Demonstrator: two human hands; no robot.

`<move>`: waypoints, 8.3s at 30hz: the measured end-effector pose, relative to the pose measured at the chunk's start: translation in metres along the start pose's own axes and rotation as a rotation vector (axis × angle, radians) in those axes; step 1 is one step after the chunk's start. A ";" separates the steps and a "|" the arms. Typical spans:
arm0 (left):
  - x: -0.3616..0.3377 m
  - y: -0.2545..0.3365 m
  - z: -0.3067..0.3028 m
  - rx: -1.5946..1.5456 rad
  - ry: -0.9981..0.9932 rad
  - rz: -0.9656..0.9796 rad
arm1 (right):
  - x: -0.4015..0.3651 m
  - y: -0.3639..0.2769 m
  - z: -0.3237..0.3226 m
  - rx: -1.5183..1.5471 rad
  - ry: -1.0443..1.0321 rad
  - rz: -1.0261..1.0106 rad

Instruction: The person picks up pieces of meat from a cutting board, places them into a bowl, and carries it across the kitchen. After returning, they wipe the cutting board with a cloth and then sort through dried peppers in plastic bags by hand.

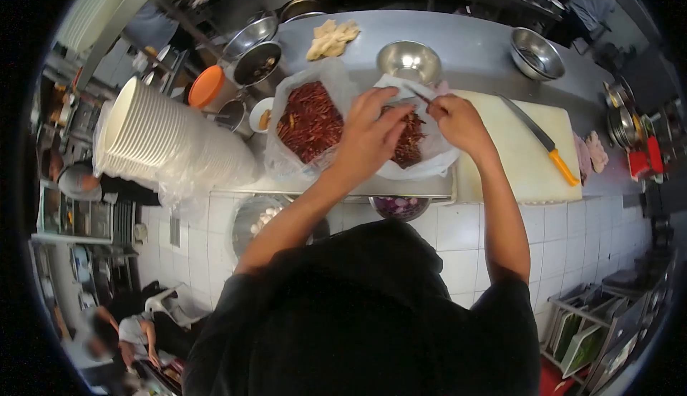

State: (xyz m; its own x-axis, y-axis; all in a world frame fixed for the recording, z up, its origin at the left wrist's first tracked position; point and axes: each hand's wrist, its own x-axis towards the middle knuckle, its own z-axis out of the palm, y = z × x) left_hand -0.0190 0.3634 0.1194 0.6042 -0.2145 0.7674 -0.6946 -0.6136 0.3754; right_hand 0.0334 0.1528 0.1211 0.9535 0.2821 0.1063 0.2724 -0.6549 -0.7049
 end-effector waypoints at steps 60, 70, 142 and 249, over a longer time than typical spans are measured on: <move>-0.147 -0.001 -0.183 -0.308 0.260 -0.828 | -0.019 0.030 0.121 -0.471 -0.078 -0.227; -0.077 0.018 -0.118 -0.150 0.082 -0.236 | -0.054 -0.096 0.058 -0.017 0.066 -0.249; -0.099 0.018 -0.154 -0.113 0.047 -0.444 | -0.049 -0.045 0.073 -0.032 0.217 -0.093; -0.070 0.010 -0.130 -0.826 0.041 -0.862 | -0.066 -0.132 0.072 0.795 -0.185 -0.076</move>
State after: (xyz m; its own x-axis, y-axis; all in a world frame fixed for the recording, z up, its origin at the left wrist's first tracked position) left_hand -0.1186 0.4714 0.1369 0.9921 0.0618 0.1089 -0.1163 0.1339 0.9841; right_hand -0.0747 0.2710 0.1569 0.8804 0.4624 0.1050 0.0958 0.0433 -0.9945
